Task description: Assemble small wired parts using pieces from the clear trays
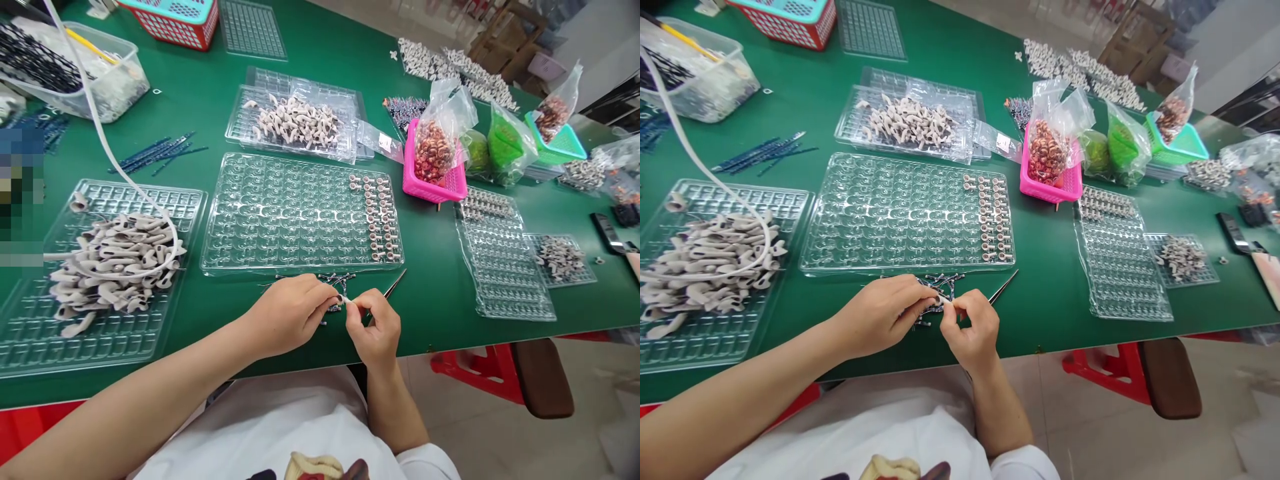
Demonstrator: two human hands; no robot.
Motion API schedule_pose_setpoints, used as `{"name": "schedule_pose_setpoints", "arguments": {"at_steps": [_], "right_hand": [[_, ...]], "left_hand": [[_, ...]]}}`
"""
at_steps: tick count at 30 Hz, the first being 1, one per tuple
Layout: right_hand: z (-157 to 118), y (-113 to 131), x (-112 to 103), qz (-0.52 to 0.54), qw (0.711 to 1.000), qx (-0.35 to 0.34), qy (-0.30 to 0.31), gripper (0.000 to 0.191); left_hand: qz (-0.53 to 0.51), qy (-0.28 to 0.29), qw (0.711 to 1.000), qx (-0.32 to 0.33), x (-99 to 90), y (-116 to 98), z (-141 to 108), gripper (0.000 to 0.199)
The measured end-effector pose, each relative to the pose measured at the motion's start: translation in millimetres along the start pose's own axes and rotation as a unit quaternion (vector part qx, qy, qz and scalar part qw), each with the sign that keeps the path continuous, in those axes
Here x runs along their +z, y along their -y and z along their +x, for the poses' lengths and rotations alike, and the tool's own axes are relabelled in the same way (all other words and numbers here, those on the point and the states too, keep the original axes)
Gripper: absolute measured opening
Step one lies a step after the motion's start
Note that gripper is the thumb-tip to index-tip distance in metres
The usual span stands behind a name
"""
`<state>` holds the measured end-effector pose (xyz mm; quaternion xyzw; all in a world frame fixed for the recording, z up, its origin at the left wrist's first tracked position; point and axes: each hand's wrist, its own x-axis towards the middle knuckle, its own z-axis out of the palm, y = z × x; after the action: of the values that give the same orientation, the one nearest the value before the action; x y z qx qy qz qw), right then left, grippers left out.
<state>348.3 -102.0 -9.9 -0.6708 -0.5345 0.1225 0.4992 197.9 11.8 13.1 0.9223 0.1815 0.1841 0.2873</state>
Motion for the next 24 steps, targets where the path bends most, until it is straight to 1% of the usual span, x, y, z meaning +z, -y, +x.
{"name": "schedule_pose_setpoints", "arguments": {"at_steps": [5, 9, 11, 13, 16, 18, 21, 24], "right_hand": [[-0.5, -0.5, 0.7, 0.001, 1.000, -0.011, 0.013, 0.015], [-1.0, 0.5, 1.6, -0.016, 1.000, -0.016, 0.016, 0.014], [-1.0, 1.3, 1.6, -0.017, 1.000, -0.014, 0.010, 0.014], [-1.0, 1.7, 1.1, -0.006, 1.000, -0.010, 0.006, 0.014], [-1.0, 1.4, -0.3, 0.023, 1.000, -0.001, 0.002, 0.014], [-1.2, 0.6, -1.3, 0.040, 0.999, 0.007, -0.004, 0.015], [-1.4, -0.9, -2.8, 0.053, 0.998, 0.017, -0.021, 0.015], [-1.6, -1.7, -3.5, 0.060, 0.997, 0.014, -0.036, 0.014]], "left_hand": [[0.056, 0.009, 0.998, 0.028, -3.7, -2.7, 2.9, 0.024], [0.061, -0.003, 0.998, 0.024, -2.6, -5.7, 4.2, 0.023], [0.024, 0.005, 1.000, -0.001, -2.4, -6.5, 4.8, 0.021], [-0.044, 0.034, 0.998, -0.041, -4.1, -7.3, 6.0, 0.018], [-0.169, 0.088, 0.977, -0.101, -10.1, -8.1, 8.5, 0.015], [-0.233, 0.108, 0.957, -0.131, -15.2, -7.5, 9.8, 0.016], [-0.291, 0.117, 0.934, -0.169, -21.8, -4.5, 10.3, 0.017], [-0.313, 0.103, 0.925, -0.190, -25.2, -0.9, 9.5, 0.020]]}}
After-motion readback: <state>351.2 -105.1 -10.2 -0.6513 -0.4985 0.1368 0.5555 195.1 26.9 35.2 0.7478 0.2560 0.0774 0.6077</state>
